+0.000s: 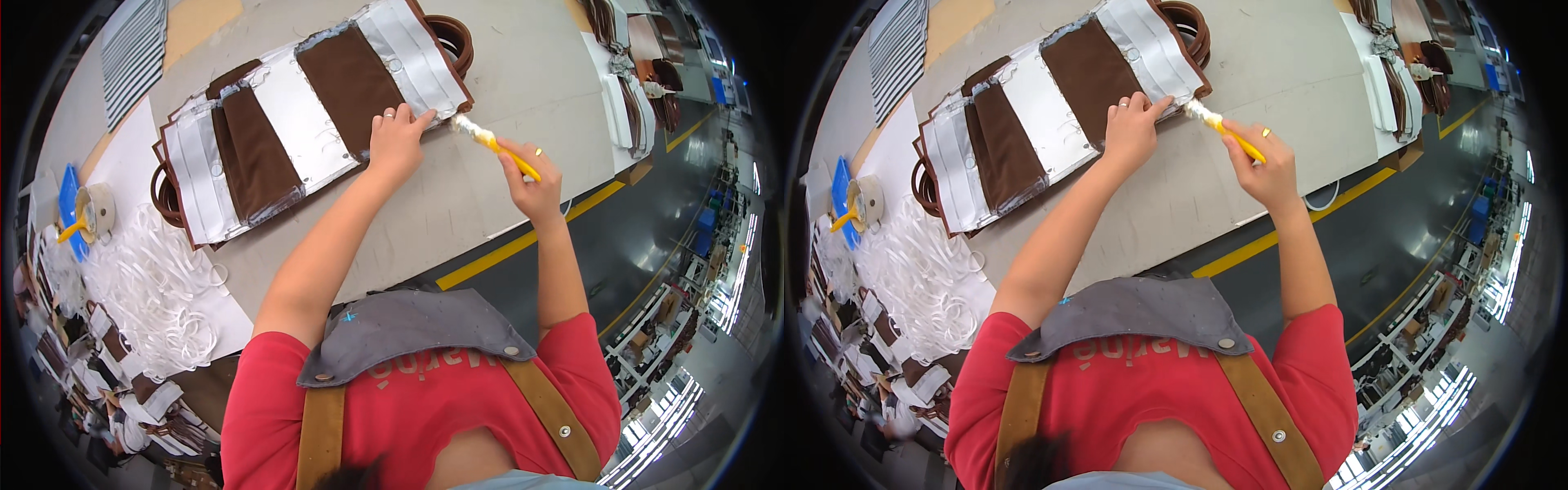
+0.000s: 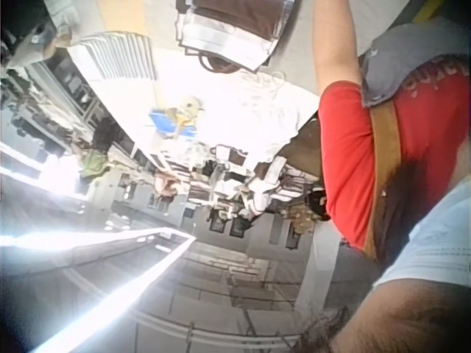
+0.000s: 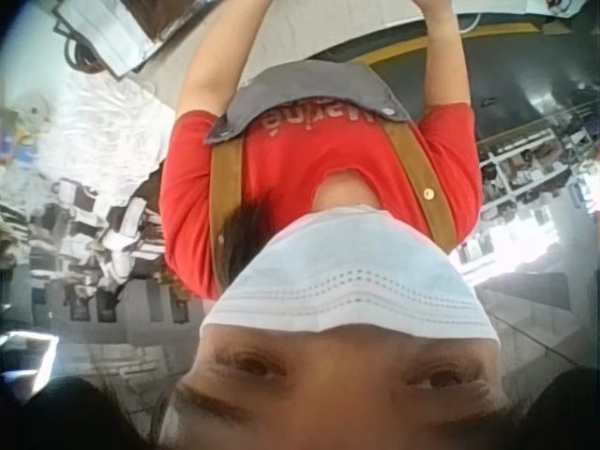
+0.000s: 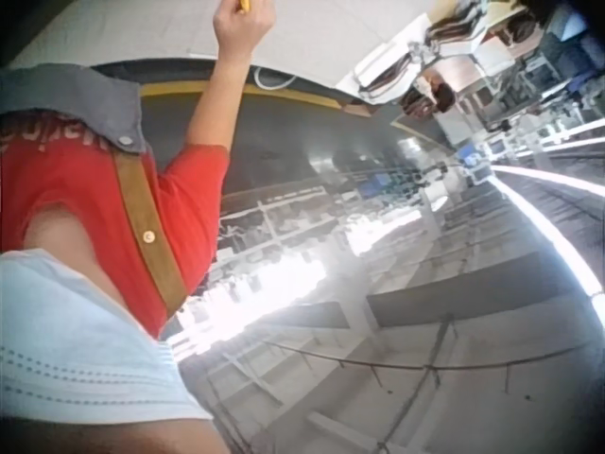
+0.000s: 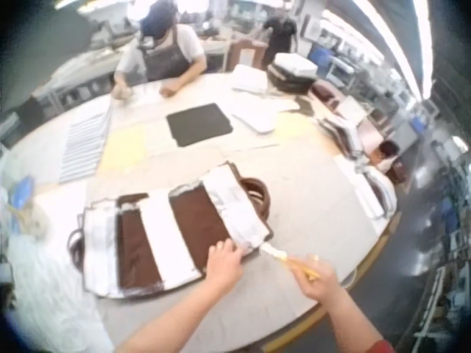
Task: The person applies white adhesive to the edges of brown fabric bag components using a yellow brush. They work on multiple bag sections laid out on a table, smoothing the fabric and ensuring the adhesive is evenly distributed along the seams.
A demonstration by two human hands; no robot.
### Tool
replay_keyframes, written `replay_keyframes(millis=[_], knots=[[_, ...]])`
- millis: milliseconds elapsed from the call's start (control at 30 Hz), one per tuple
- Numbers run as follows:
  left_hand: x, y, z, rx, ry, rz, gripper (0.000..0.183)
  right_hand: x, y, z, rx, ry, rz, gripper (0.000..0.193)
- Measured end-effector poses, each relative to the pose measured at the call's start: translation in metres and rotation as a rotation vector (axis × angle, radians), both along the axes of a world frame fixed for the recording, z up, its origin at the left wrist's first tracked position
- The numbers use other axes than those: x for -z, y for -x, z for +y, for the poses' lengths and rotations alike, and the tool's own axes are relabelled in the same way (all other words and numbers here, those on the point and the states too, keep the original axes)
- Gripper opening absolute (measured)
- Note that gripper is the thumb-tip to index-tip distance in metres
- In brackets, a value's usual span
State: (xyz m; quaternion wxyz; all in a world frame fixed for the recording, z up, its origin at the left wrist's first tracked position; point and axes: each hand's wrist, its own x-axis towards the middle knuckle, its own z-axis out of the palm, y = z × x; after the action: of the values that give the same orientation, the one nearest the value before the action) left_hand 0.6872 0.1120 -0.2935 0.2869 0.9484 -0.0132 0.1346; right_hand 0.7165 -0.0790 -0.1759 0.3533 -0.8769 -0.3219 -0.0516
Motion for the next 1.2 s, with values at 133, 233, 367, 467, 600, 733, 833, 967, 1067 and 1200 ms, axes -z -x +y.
replay_keyframes(millis=[133, 233, 367, 467, 600, 733, 833, 967, 1067, 1200], knots=[[-0.001, 0.004, 0.004, 0.001, 0.125, 0.012, 0.027, -0.01, -0.026, 0.025, -0.067, 0.002, -0.02, 0.015], [-0.005, 0.015, 0.011, -0.051, 0.216, -0.023, 0.023, -0.003, -0.044, 0.038, -0.188, 0.095, 0.023, 0.012], [-0.004, 0.044, 0.03, -0.117, 0.245, -0.011, 0.017, 0.005, -0.06, 0.037, -0.262, 0.252, 0.056, 0.011], [-0.008, 0.068, 0.048, -0.175, 0.294, -0.007, 0.016, 0.001, -0.06, 0.029, -0.237, 0.35, 0.109, 0.011], [-0.014, 0.102, 0.065, -0.24, 0.325, 0.039, 0.012, -0.012, -0.062, 0.024, -0.128, 0.298, 0.215, 0.011], [-0.016, 0.128, 0.064, -0.235, 0.352, 0.075, 0.013, -0.019, -0.059, 0.045, -0.07, 0.135, 0.209, 0.011], [-0.019, 0.141, 0.059, -0.226, 0.383, 0.062, 0.02, -0.005, -0.05, 0.061, -0.175, 0.119, 0.144, 0.011], [-0.016, 0.158, 0.068, -0.312, 0.358, 0.031, 0.025, 0.006, -0.051, 0.044, -0.217, 0.308, 0.055, 0.012], [-0.013, 0.177, 0.08, -0.367, 0.319, 0.05, 0.03, 0.004, -0.047, 0.029, -0.108, 0.289, 0.122, 0.012], [-0.016, 0.194, 0.086, -0.359, 0.27, 0.104, 0.037, -0.009, -0.04, 0.044, -0.042, 0.09, 0.176, 0.013]])
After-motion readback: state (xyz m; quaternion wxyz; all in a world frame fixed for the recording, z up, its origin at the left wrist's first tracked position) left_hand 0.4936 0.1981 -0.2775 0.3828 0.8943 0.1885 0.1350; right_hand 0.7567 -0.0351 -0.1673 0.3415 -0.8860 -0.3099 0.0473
